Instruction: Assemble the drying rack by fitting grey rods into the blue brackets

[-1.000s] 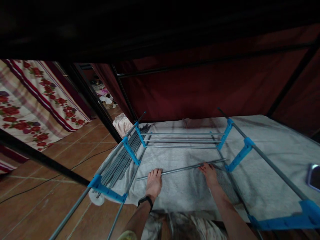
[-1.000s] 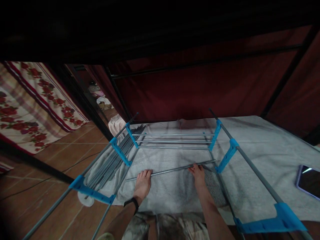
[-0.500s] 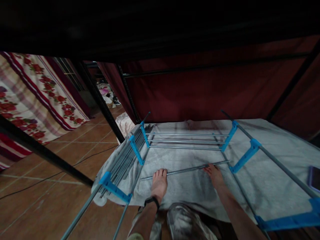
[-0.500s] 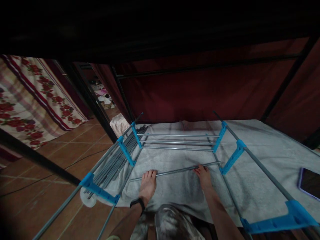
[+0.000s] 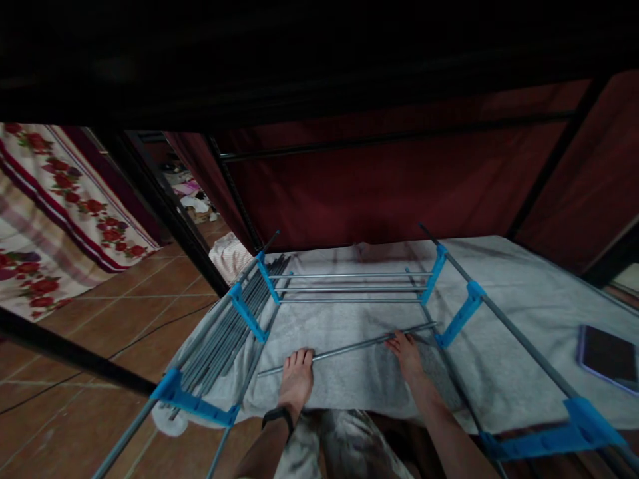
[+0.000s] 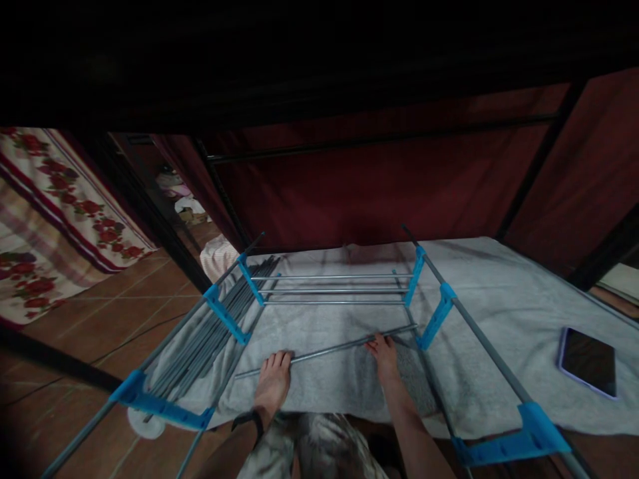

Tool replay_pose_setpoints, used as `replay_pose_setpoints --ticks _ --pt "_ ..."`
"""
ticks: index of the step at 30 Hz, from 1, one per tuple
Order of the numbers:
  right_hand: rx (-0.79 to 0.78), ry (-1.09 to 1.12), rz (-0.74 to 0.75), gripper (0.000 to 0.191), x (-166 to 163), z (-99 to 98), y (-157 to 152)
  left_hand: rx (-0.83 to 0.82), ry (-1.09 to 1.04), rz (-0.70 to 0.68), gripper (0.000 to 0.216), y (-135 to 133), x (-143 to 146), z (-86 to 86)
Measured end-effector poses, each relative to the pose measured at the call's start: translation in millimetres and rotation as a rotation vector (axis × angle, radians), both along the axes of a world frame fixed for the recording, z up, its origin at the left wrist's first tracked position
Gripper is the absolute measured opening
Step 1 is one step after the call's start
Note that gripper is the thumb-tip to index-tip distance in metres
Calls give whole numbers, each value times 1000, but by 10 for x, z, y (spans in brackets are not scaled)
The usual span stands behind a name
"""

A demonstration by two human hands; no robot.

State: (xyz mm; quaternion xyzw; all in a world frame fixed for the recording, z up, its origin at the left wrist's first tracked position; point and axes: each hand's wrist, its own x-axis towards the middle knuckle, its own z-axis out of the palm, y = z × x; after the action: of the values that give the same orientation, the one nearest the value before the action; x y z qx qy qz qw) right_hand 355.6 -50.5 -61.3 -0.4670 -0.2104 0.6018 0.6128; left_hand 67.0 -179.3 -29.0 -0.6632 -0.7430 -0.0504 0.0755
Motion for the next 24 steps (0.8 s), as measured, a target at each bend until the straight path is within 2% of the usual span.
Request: replay_pose_setpoints --ticks 7,24 --pt "3 5 8 19 -10 -40 0 43 30 -18 42 -16 -29 -29" --pt "-26 6 10 19 12 69 -44 104 17 -42 39 -39 -18 -24"
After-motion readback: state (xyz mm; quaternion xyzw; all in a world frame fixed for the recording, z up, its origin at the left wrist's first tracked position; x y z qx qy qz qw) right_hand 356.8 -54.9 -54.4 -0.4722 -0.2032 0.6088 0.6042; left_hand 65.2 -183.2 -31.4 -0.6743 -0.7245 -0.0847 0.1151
